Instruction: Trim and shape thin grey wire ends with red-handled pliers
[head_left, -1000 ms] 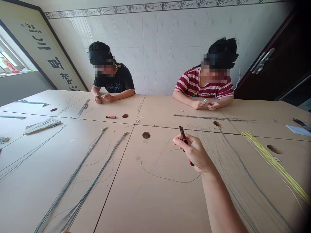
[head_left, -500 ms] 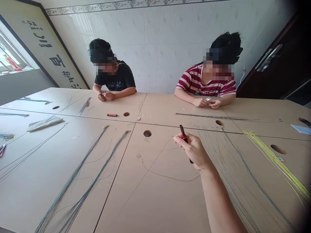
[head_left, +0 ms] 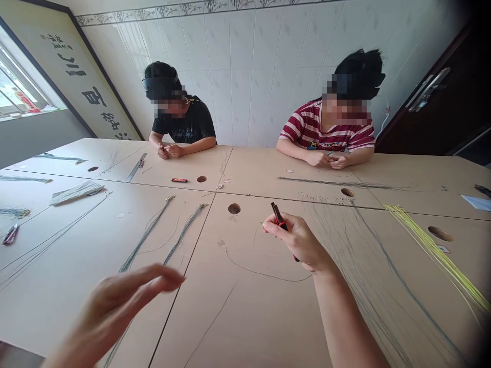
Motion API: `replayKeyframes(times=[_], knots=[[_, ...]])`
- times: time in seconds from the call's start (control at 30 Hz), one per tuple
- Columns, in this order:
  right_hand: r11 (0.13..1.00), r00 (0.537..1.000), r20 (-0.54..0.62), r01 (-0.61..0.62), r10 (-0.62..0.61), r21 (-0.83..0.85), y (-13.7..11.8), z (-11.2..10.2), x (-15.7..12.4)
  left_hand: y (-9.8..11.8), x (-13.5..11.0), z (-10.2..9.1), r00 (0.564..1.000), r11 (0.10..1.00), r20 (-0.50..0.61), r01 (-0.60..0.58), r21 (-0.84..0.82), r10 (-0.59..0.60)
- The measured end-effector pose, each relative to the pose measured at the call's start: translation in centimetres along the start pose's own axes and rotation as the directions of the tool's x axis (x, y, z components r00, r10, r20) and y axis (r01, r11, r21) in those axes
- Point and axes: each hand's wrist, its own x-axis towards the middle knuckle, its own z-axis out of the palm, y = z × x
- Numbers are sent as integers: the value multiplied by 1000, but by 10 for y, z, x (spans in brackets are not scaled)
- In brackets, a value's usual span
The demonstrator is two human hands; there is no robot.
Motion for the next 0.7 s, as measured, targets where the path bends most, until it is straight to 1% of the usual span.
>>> replayKeyframes(times=[0.07,0.1,0.13,0.2,0.27,0.3,0.4,0.47,0.57,0.7], knots=[[1000,999,38,-17,16,4,-3,2,-3,38,29,23,988,995,134,-67,-75,77],[1000,998,54,-15,15,1,-4,3,-4,54,42,37,978,986,176,-90,-142,115],[1000,998,67,-6,7,-5,-5,3,-5,66,53,51,975,970,171,-103,-219,142],[1000,996,88,26,-25,-17,-5,3,-7,80,68,78,978,934,148,-88,-346,147],[999,994,101,43,-40,-21,-4,3,-9,84,78,99,977,887,146,-74,-457,156],[999,994,103,42,-40,-20,-4,2,-10,85,81,106,973,860,164,-61,-506,165],[999,996,89,33,-30,-31,-4,0,-12,86,86,119,961,794,220,0,-608,168],[998,997,71,32,-29,-46,-4,-1,-12,89,87,123,962,772,224,22,-635,157],[998,998,54,31,-28,-62,-3,-1,-11,94,90,124,961,767,220,12,-642,168],[996,997,62,46,-42,-70,-2,0,-10,94,93,125,955,764,226,-2,-646,194]])
